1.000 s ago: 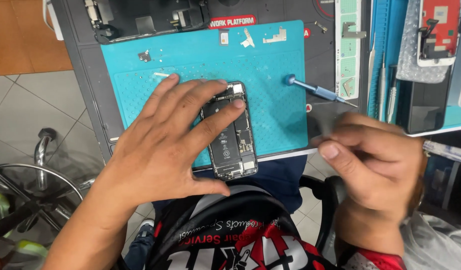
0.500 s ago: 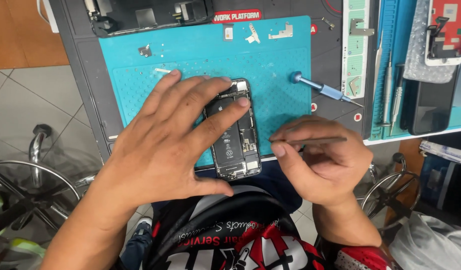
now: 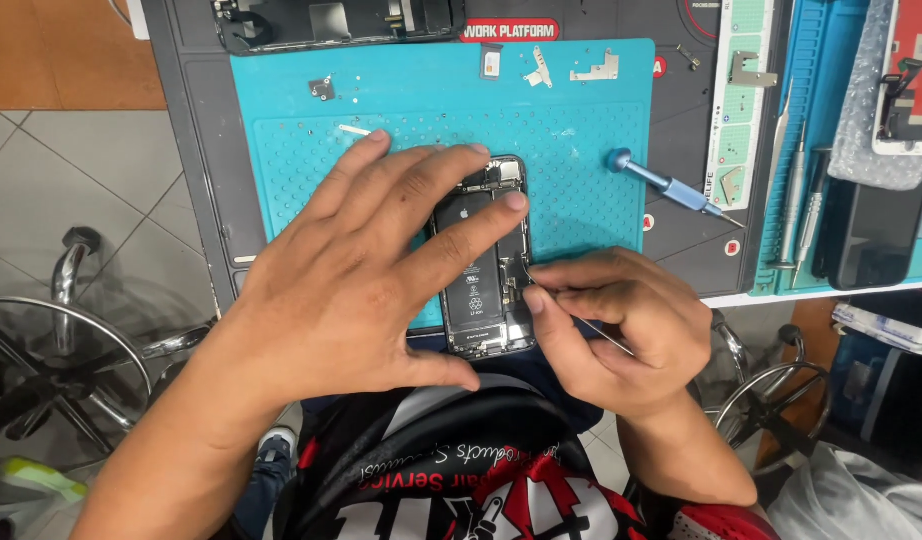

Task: Disassembling the upper internal components of a smartphone using precision tools like a screwdriver and tweezers.

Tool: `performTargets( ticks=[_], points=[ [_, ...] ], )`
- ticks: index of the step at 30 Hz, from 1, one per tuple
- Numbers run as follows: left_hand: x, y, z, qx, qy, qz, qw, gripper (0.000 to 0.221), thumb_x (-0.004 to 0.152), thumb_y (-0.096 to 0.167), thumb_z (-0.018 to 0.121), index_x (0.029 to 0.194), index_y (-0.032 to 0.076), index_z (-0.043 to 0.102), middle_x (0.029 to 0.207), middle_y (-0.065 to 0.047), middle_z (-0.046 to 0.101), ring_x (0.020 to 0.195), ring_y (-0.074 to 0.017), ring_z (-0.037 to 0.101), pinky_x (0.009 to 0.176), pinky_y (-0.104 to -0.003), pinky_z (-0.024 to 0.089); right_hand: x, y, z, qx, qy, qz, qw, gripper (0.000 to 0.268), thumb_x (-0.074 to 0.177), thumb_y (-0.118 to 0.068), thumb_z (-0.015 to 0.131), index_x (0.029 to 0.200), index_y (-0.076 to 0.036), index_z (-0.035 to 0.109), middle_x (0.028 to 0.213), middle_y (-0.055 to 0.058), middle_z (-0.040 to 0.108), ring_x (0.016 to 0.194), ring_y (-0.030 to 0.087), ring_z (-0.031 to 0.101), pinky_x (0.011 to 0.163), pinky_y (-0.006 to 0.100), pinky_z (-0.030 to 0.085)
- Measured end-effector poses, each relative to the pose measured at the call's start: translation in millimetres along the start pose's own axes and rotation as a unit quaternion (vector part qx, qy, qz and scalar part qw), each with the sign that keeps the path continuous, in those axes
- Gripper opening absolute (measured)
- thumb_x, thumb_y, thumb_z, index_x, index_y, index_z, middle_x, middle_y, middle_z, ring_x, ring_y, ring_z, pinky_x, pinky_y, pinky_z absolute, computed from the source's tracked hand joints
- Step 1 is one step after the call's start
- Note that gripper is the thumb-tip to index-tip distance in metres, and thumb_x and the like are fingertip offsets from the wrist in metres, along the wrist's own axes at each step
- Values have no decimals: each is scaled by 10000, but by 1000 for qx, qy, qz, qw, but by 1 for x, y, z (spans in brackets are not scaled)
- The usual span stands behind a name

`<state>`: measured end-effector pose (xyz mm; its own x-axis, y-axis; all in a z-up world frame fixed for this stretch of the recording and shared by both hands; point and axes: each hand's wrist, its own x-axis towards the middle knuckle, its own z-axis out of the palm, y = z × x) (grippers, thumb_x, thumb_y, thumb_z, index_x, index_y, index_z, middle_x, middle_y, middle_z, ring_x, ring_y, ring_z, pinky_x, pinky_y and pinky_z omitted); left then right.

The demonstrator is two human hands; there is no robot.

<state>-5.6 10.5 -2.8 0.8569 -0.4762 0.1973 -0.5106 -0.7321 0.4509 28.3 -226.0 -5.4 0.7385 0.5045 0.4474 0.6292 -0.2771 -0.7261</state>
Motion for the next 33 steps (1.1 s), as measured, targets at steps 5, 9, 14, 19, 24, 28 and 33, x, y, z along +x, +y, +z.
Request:
performTargets(
  ticks=[5,9,14,19,24,28,33],
  points=[
    [1,1,-1,8,-12,-7,1000,1440,503,937,942,1574,155,381,1551,-196,420,1394,-372,520,1213,-625,360,0,1,2,-14,4,-8,1000,229,856,48,746,765,13,539,814,232,721,667,310,735,587,350,568],
    [1,2,-1,10,-12,-16,1000,1407,530,950,917,1571,164,391,1546,-186,435,1359,-394,527,1205,-621,363,-1,1,3,-34,12,-24,999,232,861,49,738,762,13,531,786,227,710,636,302,718,571,349,566],
    [2,2,-2,14,-15,-14,1000,1405,516,938,919,1563,155,402,1537,-180,441,1376,-380,518,1210,-607,352,0,-1,4,-45,18,-25,999,240,861,49,738,749,15,528,775,222,709,619,300,704,567,352,555],
    [2,2,-2,9,-17,-19,1000,1405,498,920,931,1558,155,415,1544,-175,429,1373,-386,512,1210,-613,346,-3,3,3,-35,23,-29,999,243,859,34,736,745,10,522,772,225,708,614,300,705,557,346,559],
    [2,2,-2,0,-13,-17,1000,1339,578,937,871,1555,139,423,1537,-181,433,1384,-380,509,1216,-618,336,-10,3,0,13,66,22,997,235,843,54,719,773,9,499,776,266,676,640,313,698,597,363,564],
    [1,2,-1,6,-14,-17,1000,1384,544,959,887,1560,148,413,1539,-174,429,1376,-389,511,1209,-624,345,-15,4,-12,31,53,61,996,234,819,43,775,811,17,543,698,200,607,581,246,599,546,306,466],
    [1,1,0,7,-11,-9,1000,1374,566,961,875,1567,145,407,1535,-169,427,1386,-382,508,1220,-627,338,-6,-3,-35,41,-100,86,990,50,899,0,711,939,17,686,829,171,657,682,242,630,660,304,521]
  ],
)
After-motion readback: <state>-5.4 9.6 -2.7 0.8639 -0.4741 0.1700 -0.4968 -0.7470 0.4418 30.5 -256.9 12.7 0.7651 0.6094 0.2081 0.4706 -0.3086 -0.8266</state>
